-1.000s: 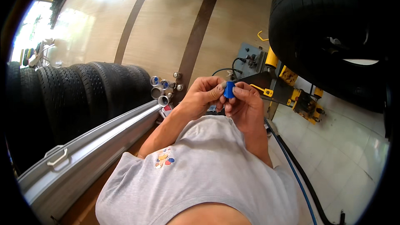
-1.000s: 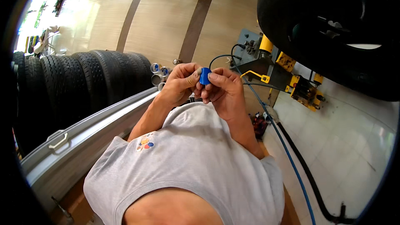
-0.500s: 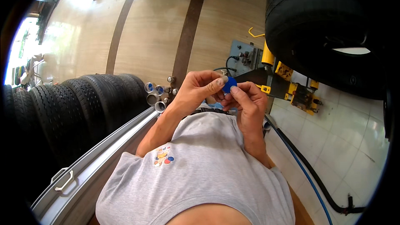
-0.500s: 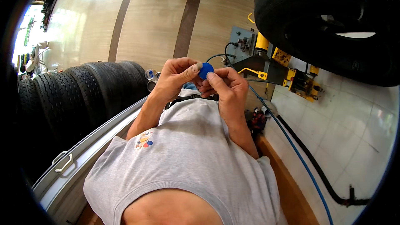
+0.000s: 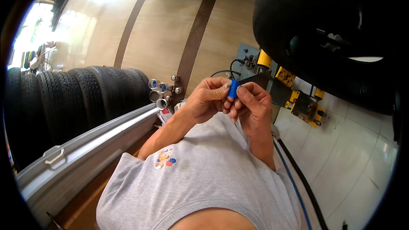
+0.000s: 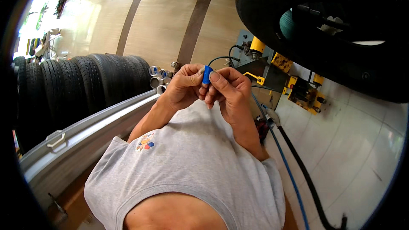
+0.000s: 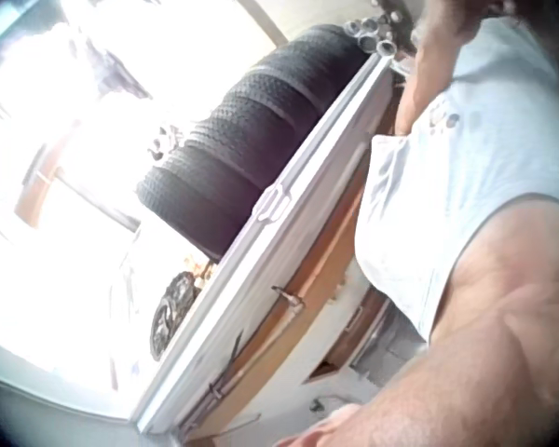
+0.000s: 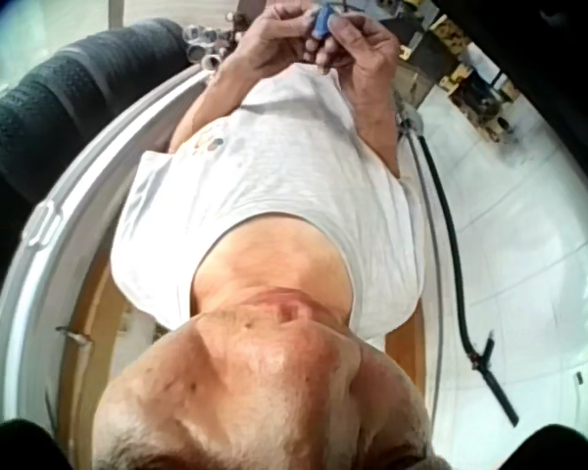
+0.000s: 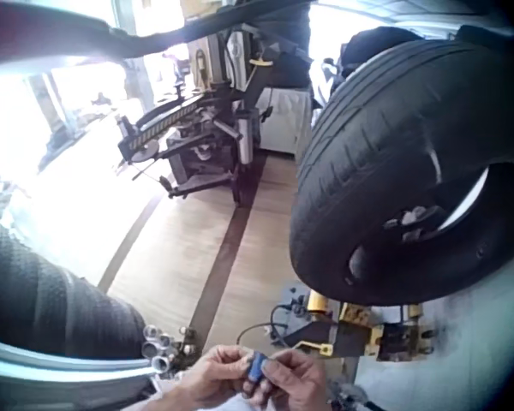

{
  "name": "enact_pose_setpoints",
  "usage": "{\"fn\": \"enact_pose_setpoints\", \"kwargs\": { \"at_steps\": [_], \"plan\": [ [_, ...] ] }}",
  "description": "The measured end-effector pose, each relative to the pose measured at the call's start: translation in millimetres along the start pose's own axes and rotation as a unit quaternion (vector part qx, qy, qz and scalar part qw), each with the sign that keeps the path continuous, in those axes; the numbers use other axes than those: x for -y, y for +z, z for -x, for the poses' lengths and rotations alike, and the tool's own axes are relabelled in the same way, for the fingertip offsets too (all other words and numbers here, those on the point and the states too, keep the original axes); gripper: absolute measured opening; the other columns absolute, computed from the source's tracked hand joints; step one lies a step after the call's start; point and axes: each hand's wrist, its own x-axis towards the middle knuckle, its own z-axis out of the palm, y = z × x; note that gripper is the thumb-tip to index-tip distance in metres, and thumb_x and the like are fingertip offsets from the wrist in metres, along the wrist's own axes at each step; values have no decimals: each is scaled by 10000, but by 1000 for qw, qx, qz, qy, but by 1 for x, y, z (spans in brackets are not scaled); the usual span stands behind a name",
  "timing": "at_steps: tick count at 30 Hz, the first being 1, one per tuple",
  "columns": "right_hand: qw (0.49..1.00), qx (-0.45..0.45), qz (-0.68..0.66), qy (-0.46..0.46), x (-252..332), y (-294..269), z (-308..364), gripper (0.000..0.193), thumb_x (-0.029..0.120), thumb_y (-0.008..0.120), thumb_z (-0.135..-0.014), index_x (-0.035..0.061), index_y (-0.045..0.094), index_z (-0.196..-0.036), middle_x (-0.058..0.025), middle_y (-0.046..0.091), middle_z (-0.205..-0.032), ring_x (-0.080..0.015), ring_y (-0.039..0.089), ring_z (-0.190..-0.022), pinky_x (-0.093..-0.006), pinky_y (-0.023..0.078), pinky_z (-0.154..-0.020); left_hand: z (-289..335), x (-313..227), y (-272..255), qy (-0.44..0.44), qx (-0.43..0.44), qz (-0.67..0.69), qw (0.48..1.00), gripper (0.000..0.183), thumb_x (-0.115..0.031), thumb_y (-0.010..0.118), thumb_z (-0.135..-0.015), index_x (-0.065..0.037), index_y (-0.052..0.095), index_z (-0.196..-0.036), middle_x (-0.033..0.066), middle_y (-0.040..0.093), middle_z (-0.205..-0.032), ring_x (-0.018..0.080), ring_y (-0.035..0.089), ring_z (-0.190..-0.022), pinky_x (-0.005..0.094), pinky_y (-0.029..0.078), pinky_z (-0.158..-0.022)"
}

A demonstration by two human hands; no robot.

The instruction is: The person repairs a tire using a liquid sealant and small patch components. The person applies the sealant to the interior of the tire with a brush, then handles and prepares several small blue and gray components by hand before applying one to the tire surface.

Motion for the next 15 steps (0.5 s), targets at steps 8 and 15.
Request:
{"fn": "enact_pose_setpoints", "kwargs": {
  "at_steps": [8,15],
  "plan": [
    [1000,14,6,24,36,-50,20,152,110,670,-935,-33,620,-927,-120,657,-694,-161,619,-502,-264,488,-401,-16,53,42,32,-25,2,999,186,-190,585,-993,-20,659,-992,83,671,-813,146,638,-661,252,504,-589],
    [997,69,-15,40,54,-73,23,128,90,660,-938,-22,628,-990,-112,669,-737,-151,626,-527,-258,508,-435,-25,75,59,64,-100,-73,990,240,-241,604,-986,-9,653,-959,78,642,-720,169,649,-612,281,524,-530]
  ]
}}
